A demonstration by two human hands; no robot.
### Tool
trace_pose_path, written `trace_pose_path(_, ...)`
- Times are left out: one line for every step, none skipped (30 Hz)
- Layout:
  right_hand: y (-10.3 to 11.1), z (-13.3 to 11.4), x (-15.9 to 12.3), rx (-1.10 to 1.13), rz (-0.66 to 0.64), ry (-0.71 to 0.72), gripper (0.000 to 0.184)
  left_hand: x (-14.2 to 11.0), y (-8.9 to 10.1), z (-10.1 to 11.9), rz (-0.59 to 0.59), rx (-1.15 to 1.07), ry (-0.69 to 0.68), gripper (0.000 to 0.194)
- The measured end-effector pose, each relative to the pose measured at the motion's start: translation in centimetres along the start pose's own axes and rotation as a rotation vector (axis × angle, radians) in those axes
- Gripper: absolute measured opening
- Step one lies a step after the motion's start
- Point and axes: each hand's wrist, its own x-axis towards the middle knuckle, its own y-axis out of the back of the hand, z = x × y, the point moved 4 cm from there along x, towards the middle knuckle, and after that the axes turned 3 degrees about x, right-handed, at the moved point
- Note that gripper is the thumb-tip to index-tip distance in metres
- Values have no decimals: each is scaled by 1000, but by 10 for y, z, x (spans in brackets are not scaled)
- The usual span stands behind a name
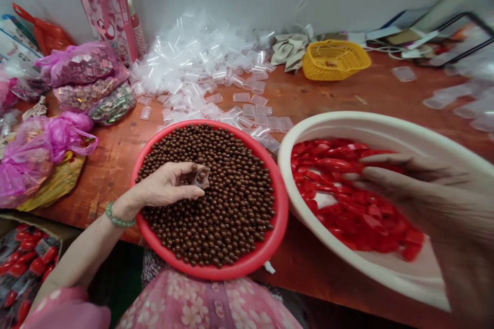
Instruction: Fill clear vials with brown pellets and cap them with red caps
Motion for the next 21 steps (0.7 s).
trace_pose_path(-10, -12, -11, 163, -40, -76, 40, 0, 0, 0, 9, 20, -3, 47)
trace_pose_path(-20, -26, -21, 264, -70, -103, 42, -1, 0, -1, 19, 32, -10, 48)
trace_pose_path(-30, -39, -30, 348, -90, -85, 43, -2, -1, -1, 30, 38, -23, 49)
trace_pose_path(-41, -51, -38, 404, -137, -66, 41, -2, -1, -1, 38, 39, -39, 50)
trace_pose_path(-52, -61, -46, 454, -173, -26, 37, -3, -2, 0, 38, 36, -54, 49)
trace_pose_path(-63, -69, -52, 497, -229, 3, 32, -4, -4, 0, 29, 27, -63, 49)
trace_pose_path(-74, -75, -57, 540, -291, 30, 28, -4, -5, 0, 18, 10, -68, 49)
trace_pose_path(-85, -79, -62, 575, -355, 48, 25, -5, -7, 1, 13, -17, -71, 48)
trace_pose_path(-96, -81, -65, 600, -417, 57, 23, -6, -7, 1, 19, -51, -79, 48)
trace_pose_path(-105, -82, -68, 618, -462, 64, 23, -7, -7, 2, 30, -83, -87, 47)
trace_pose_path(-114, -82, -71, 627, -494, 66, 23, -8, -8, 2, 40, -110, -95, 46)
trace_pose_path(-121, -82, -72, 632, -516, 68, 23, -9, -8, 3, 43, -133, -98, 46)
trace_pose_path(-127, -82, -73, 637, -528, 71, 24, -10, -8, 2, 42, -159, -101, 46)
trace_pose_path(-132, -81, -74, 644, -533, 74, 25, -11, -8, 2, 41, -190, -109, 46)
trace_pose_path(-136, -81, -75, 654, -541, 76, 27, -12, -9, 1, 43, -226, -122, 46)
trace_pose_path(-140, -81, -75, 663, -551, 74, 28, -13, -9, 0, 48, -262, -136, 45)
trace_pose_path(-142, -81, -76, 675, -559, 70, 29, -14, -9, -1, 52, -294, -151, 44)
trace_pose_path(-144, -81, -76, 692, -564, 65, 29, -15, -10, -3, 53, -322, -164, 43)
trace_pose_path(-145, -81, -77, 711, -566, 59, 29, -16, -11, -5, 49, -346, -173, 42)
trace_pose_path(-146, -82, -77, 729, -564, 56, 30, -17, -12, -7, 40, -365, -174, 42)
trace_pose_path(-145, -83, -77, 745, -557, 56, 30, -17, -14, -9, 33, -384, -175, 44)
